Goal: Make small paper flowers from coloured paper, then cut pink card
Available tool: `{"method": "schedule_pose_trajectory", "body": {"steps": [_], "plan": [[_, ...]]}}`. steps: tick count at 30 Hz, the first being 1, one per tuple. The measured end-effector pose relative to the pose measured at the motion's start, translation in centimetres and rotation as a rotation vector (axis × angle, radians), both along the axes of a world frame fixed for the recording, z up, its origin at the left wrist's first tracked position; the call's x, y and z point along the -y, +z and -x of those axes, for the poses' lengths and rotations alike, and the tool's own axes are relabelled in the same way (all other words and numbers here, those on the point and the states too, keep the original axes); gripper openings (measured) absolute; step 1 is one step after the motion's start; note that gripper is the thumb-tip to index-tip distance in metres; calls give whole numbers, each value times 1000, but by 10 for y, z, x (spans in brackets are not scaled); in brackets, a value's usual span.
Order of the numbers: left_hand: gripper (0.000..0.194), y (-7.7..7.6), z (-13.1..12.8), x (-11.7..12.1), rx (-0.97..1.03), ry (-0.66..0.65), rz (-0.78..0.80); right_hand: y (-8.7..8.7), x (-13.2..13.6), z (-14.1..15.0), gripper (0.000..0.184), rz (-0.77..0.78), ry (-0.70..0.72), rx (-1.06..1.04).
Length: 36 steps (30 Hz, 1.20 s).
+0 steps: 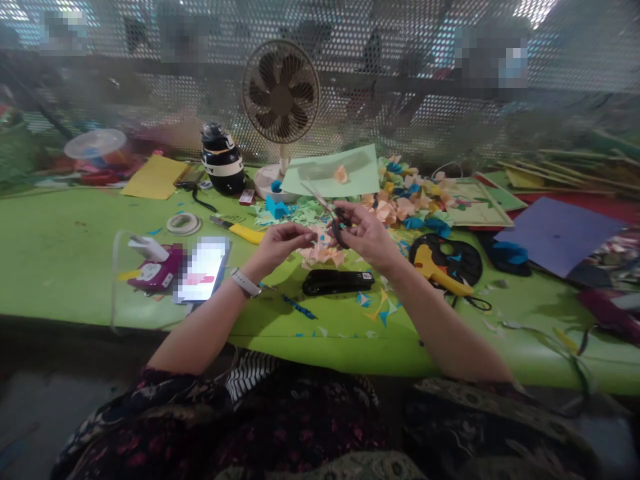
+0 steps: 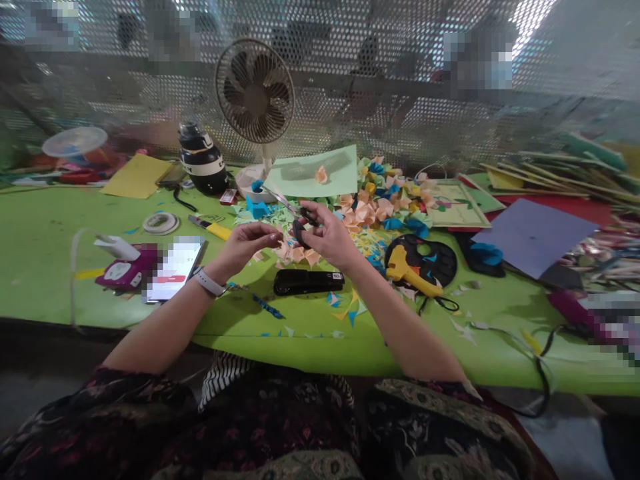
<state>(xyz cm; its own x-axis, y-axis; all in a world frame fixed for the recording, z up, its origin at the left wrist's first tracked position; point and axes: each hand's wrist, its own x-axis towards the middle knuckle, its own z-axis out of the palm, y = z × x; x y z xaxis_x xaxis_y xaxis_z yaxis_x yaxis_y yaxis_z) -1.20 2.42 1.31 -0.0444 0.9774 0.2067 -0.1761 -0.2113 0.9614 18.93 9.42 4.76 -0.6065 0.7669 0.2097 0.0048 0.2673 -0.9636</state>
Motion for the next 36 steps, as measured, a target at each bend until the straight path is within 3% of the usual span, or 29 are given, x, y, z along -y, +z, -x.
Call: {"method": "schedule_pose_trajectory", "body": {"steps": [5,12,20,36], "plan": [[36,4,5,-2,116,156,-61,10,6,-2,64,113,81,166],[29,4,9,-5,205,200,-75,16,10,-4,52,180,198,278],[29,4,9,-6,204,286,-89,10,9,-1,54,157,205,311],[22,3,7,-4,197,292,-136,4,10,0,53,151,203,357]]}}
